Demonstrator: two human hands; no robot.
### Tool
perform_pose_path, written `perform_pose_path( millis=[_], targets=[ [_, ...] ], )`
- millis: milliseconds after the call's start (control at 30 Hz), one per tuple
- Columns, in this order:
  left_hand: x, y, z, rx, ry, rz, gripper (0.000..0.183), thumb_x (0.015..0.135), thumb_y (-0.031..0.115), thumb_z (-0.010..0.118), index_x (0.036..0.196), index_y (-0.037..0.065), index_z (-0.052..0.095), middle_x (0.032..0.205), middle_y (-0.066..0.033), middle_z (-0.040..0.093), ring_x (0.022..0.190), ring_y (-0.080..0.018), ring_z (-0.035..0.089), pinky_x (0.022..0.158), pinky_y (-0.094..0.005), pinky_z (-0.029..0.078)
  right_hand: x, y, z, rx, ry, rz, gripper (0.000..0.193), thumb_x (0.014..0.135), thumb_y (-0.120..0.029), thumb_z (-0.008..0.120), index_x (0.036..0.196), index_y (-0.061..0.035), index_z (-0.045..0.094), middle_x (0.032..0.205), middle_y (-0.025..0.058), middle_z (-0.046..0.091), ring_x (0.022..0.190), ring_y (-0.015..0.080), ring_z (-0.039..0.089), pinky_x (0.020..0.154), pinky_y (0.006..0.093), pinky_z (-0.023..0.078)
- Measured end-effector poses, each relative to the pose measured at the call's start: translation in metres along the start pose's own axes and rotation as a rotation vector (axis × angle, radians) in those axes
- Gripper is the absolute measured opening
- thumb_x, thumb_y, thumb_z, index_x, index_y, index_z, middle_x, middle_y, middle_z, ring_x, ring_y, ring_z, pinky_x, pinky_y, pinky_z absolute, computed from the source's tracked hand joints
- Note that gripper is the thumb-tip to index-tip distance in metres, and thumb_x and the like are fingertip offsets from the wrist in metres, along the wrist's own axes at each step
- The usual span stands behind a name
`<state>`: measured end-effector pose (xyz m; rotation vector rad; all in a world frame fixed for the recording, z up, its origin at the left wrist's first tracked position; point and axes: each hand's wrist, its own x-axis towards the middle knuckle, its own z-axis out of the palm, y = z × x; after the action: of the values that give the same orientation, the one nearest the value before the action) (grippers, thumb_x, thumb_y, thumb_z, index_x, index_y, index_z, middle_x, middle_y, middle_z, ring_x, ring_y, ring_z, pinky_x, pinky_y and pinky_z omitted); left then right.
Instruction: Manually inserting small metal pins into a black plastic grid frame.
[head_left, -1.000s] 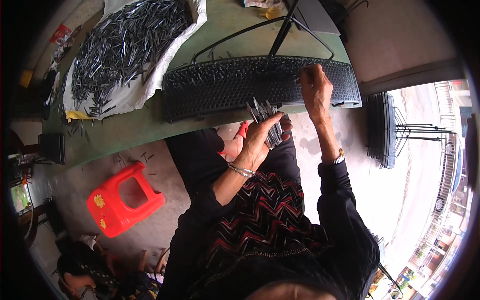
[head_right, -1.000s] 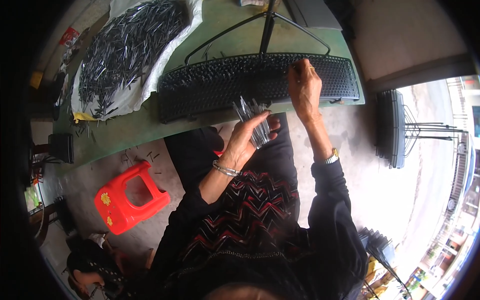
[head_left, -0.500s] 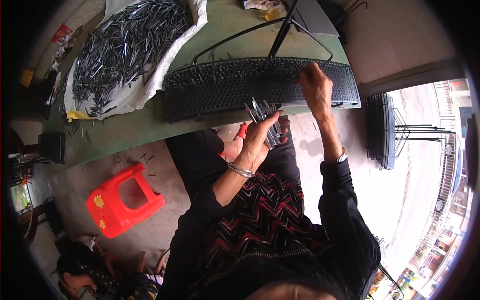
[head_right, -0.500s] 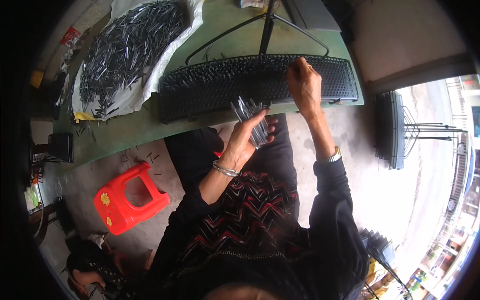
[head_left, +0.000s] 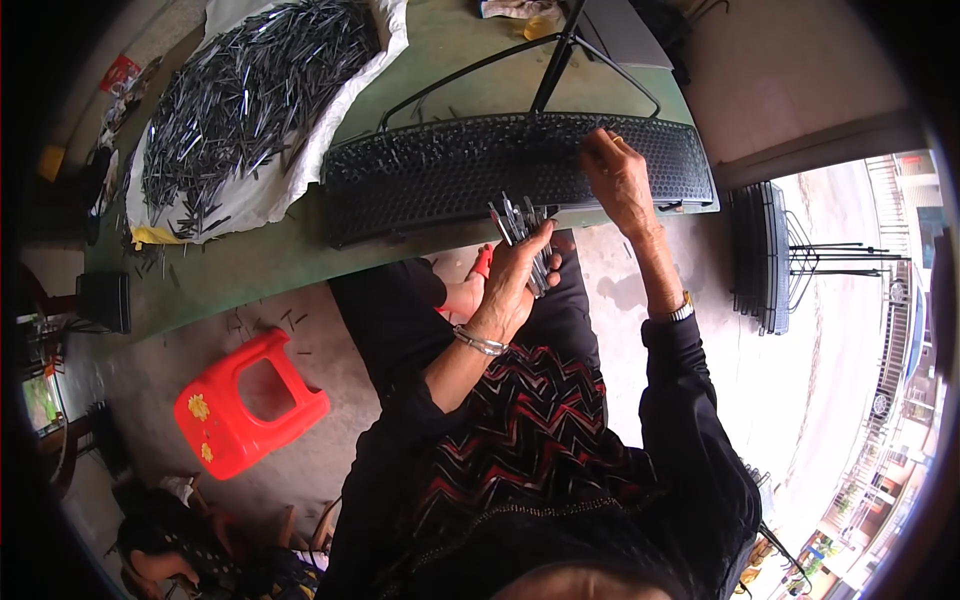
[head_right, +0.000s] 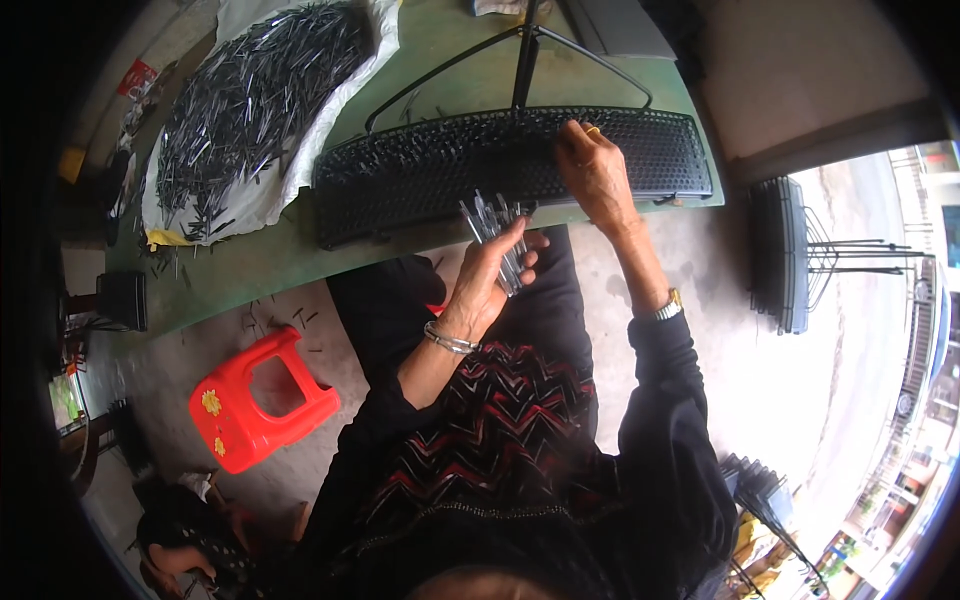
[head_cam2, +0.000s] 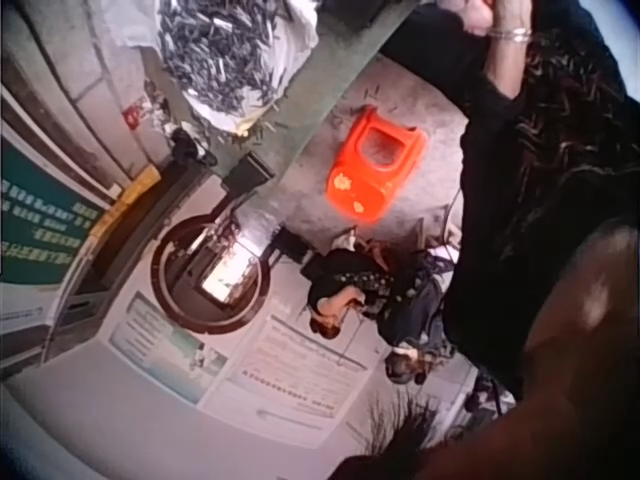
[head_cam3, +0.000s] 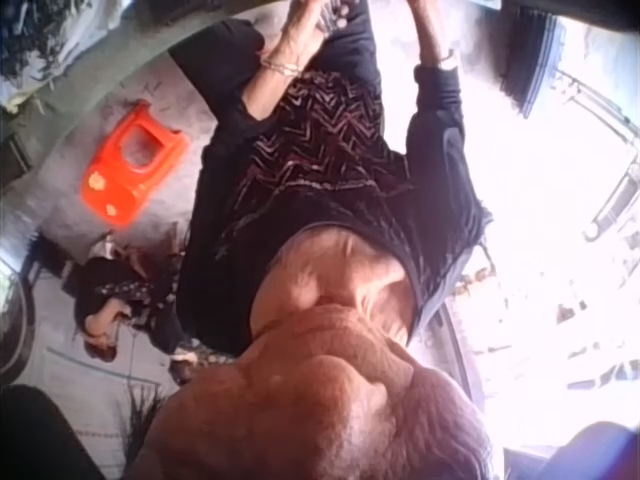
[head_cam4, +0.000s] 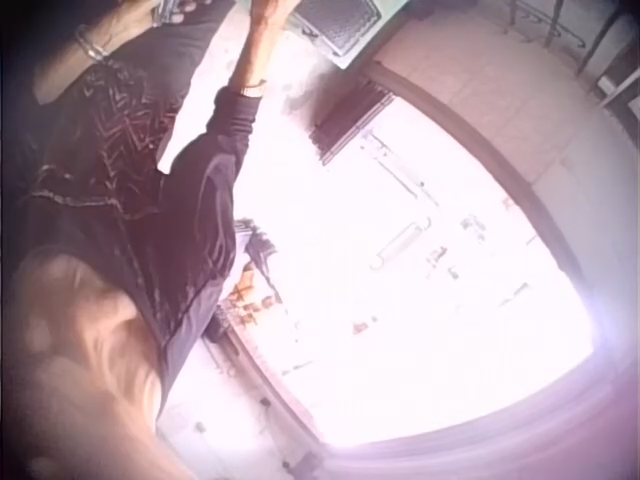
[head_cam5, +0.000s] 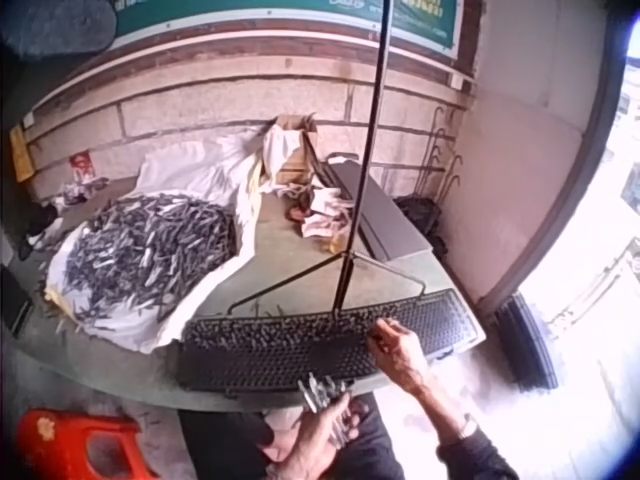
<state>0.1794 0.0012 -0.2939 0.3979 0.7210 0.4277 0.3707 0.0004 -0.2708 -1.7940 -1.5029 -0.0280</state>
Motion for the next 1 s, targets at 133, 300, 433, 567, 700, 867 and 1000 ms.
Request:
perform_pose_path(
  millis=[133, 300, 433, 567, 700, 867, 1000],
  targets=[
    [0.002, -0.002, -0.001, -0.040, -0.028, 0.013, 0.023, 0.093, 0.024, 0.061, 0.105, 0.005, 0.058, 0.086, -0.0098, 0.065, 0.069, -0.0102, 0.055, 0.052, -0.0231, 0.042, 0.002, -0.002, -0.001, -0.012, -0.038, 0.035, 0.006, 0.084, -0.002, 0.060, 0.089, -0.0027, 0.057, 0.077, 0.0121, 0.060, 0.067, 0.0249, 0.061, 0.061, 0.0347, 0.048],
    [0.002, -0.002, 0.000, -0.049, -0.037, 0.019, 0.023, 0.093, 0.022, 0.061, 0.106, 0.004, 0.058, 0.085, -0.0103, 0.065, 0.069, -0.0109, 0.055, 0.052, -0.0244, 0.042, 0.006, 0.000, 0.006, -0.015, 0.002, 0.125, 0.006, 0.084, -0.004, 0.061, 0.089, -0.0039, 0.057, 0.078, 0.0118, 0.059, 0.068, 0.0248, 0.061, 0.060, 0.0353, 0.047],
    [0.000, -0.002, -0.001, -0.046, -0.038, 0.015, 0.022, 0.092, 0.022, 0.062, 0.105, 0.005, 0.059, 0.084, -0.0090, 0.065, 0.069, -0.0107, 0.056, 0.053, -0.0244, 0.043, 0.006, -0.003, 0.010, -0.069, 0.016, 0.004, 0.006, 0.083, -0.005, 0.061, 0.088, -0.0032, 0.057, 0.075, 0.0122, 0.058, 0.064, 0.0249, 0.059, 0.060, 0.0352, 0.047],
    [0.000, -0.004, -0.001, -0.018, -0.020, 0.019, 0.019, 0.090, 0.021, 0.064, 0.103, 0.007, 0.060, 0.084, -0.0077, 0.065, 0.068, -0.0095, 0.055, 0.052, -0.0228, 0.042, 0.002, -0.006, 0.009, -0.039, 0.046, 0.098, 0.007, 0.083, -0.006, 0.061, 0.088, -0.0029, 0.057, 0.074, 0.0125, 0.057, 0.064, 0.0268, 0.058, 0.060, 0.0360, 0.047],
    [-0.002, -0.003, -0.001, -0.002, -0.025, 0.019, 0.018, 0.090, 0.021, 0.065, 0.102, 0.009, 0.060, 0.085, -0.0079, 0.066, 0.068, -0.0089, 0.055, 0.052, -0.0217, 0.042, 0.002, -0.004, 0.009, -0.056, 0.035, 0.087, 0.009, 0.083, -0.007, 0.062, 0.089, -0.0032, 0.058, 0.075, 0.0128, 0.057, 0.065, 0.0283, 0.059, 0.060, 0.0363, 0.047],
    [-0.002, -0.004, 0.002, 0.002, -0.054, 0.035, 0.019, 0.091, 0.023, 0.064, 0.103, 0.009, 0.059, 0.087, -0.0093, 0.066, 0.068, -0.0091, 0.054, 0.052, -0.0221, 0.042, 0.008, -0.004, 0.006, -0.041, -0.031, 0.013, 0.009, 0.083, -0.006, 0.062, 0.091, -0.0036, 0.059, 0.076, 0.0132, 0.058, 0.068, 0.0291, 0.061, 0.061, 0.0364, 0.048],
    [-0.001, -0.006, 0.001, -0.023, -0.076, 0.033, 0.022, 0.093, 0.024, 0.062, 0.106, 0.007, 0.057, 0.089, -0.0106, 0.066, 0.070, -0.0096, 0.053, 0.052, -0.0226, 0.043, 0.007, -0.003, 0.007, -0.046, -0.050, -0.025, 0.010, 0.084, -0.006, 0.063, 0.093, -0.0038, 0.059, 0.077, 0.0133, 0.059, 0.067, 0.0282, 0.061, 0.061, 0.0357, 0.048]
  ],
)
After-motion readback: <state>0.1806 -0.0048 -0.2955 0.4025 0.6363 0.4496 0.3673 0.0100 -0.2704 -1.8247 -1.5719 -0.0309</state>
